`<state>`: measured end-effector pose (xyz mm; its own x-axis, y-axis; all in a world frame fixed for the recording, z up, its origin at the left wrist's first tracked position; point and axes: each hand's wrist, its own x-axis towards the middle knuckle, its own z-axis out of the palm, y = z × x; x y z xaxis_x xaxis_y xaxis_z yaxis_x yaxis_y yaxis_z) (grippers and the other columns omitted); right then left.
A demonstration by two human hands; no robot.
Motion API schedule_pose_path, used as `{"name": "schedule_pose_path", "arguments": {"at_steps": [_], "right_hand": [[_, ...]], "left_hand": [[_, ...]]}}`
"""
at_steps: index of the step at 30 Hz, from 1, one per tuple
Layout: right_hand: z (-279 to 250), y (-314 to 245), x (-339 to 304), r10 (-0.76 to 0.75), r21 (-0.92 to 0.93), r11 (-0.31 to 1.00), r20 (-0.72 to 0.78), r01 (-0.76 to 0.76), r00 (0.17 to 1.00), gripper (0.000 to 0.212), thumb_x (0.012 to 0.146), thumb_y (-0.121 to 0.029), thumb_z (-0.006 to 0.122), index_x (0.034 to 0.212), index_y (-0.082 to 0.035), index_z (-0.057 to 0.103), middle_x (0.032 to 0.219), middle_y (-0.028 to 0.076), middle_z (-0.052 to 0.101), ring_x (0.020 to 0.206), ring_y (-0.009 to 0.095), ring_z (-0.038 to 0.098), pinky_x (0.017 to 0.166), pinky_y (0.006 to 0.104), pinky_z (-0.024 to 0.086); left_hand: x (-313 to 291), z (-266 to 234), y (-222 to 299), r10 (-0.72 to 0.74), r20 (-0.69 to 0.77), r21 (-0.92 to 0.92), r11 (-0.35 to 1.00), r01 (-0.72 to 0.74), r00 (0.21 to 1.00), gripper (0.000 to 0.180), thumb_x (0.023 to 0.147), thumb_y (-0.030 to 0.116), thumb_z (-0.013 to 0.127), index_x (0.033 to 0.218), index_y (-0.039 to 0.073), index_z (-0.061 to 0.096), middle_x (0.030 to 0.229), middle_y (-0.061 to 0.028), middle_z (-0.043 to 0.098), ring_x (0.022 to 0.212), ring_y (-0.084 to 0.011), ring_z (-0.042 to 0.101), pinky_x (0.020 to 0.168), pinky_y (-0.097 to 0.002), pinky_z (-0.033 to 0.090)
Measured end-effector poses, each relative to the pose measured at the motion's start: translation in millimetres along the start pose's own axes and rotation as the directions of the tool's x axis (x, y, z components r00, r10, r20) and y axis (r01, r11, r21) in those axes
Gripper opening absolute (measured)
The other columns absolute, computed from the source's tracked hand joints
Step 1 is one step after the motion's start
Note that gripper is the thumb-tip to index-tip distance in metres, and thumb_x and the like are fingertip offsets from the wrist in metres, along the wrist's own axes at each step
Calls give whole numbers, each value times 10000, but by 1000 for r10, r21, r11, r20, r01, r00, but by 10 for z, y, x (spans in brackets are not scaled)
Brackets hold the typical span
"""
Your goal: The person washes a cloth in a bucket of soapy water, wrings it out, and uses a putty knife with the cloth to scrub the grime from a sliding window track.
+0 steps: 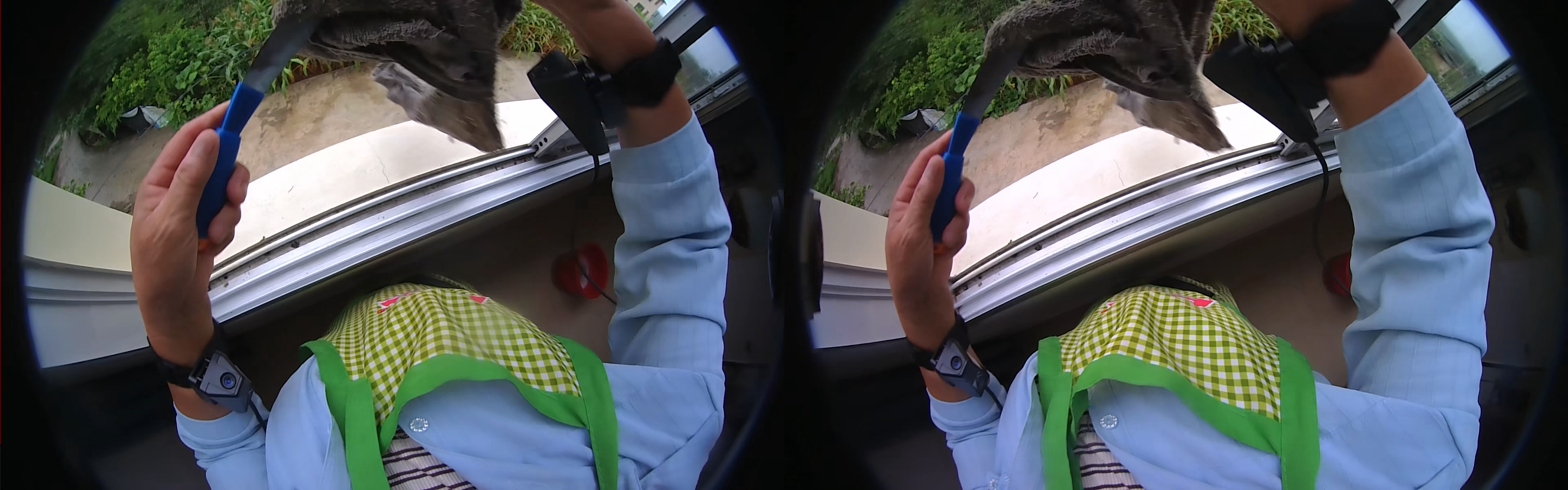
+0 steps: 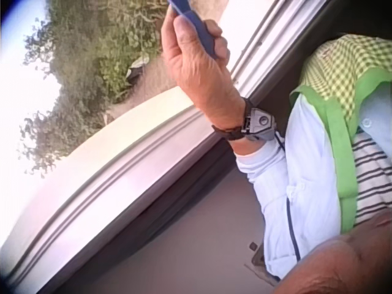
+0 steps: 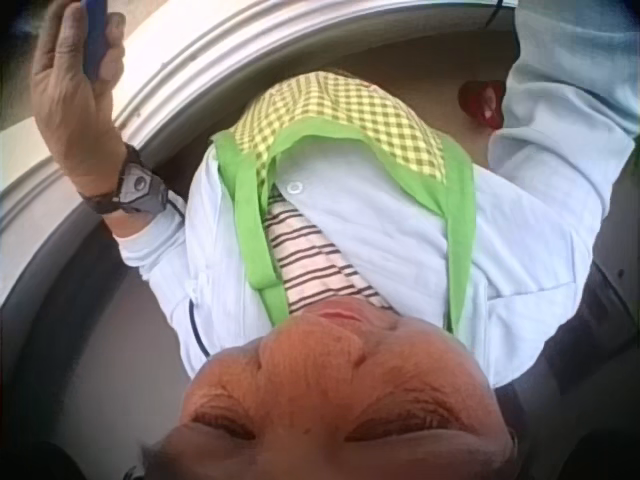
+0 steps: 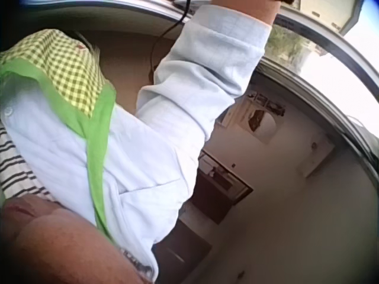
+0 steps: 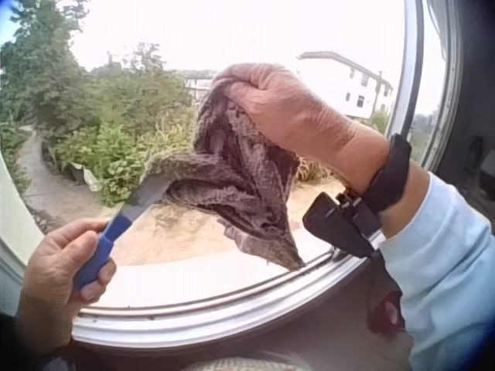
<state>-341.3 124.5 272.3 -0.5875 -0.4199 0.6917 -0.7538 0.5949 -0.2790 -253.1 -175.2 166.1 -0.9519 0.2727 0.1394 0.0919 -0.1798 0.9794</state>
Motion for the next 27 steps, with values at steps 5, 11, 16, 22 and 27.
{"name": "schedule_pose_path", "arguments": {"at_steps": [5,11,16,22,27], "right_hand": [[-244,53,-619,104,442,892,6,-96,995,209,1030,-71,480,1176,-16,619,1015,7,657,951,94,599,846,228,504],[-505,-194,-1092,302,492,850,-166,-186,939,220,1029,-63,482,1198,-11,612,1025,10,658,941,94,607,834,228,508],[-607,-94,-1660,192,17,981,33,-192,981,262,1026,-52,454,1246,-36,594,1136,51,643,1071,136,589,964,232,435],[-711,-218,-2571,505,-177,805,-296,-566,811,210,994,-47,503,1174,-44,612,1061,74,664,993,188,628,902,269,462],[-312,-300,-2776,484,-590,706,-3,-392,875,324,884,-9,573,1202,-61,603,1163,158,577,1094,351,569,925,405,457]], "left_hand": [[-325,-34,17,-22,2,319,947,20,1000,362,1014,234,543,1305,22,580,704,13,537,502,-4,360,433,-166,243],[-414,-118,-211,-18,118,498,866,-44,993,350,1017,178,534,1324,12,564,721,29,521,556,-17,367,485,-173,266],[-556,-102,-147,-38,13,394,919,30,999,349,1016,184,536,1321,17,569,730,21,529,561,-18,376,486,-169,272],[-811,-285,-89,-68,80,506,862,19,994,334,1002,149,544,1302,6,576,762,16,545,560,-11,368,484,-153,262],[-983,-410,-92,-158,-7,529,837,138,987,327,990,184,582,1248,-13,622,788,-5,571,675,-70,460,602,-203,369]]}}
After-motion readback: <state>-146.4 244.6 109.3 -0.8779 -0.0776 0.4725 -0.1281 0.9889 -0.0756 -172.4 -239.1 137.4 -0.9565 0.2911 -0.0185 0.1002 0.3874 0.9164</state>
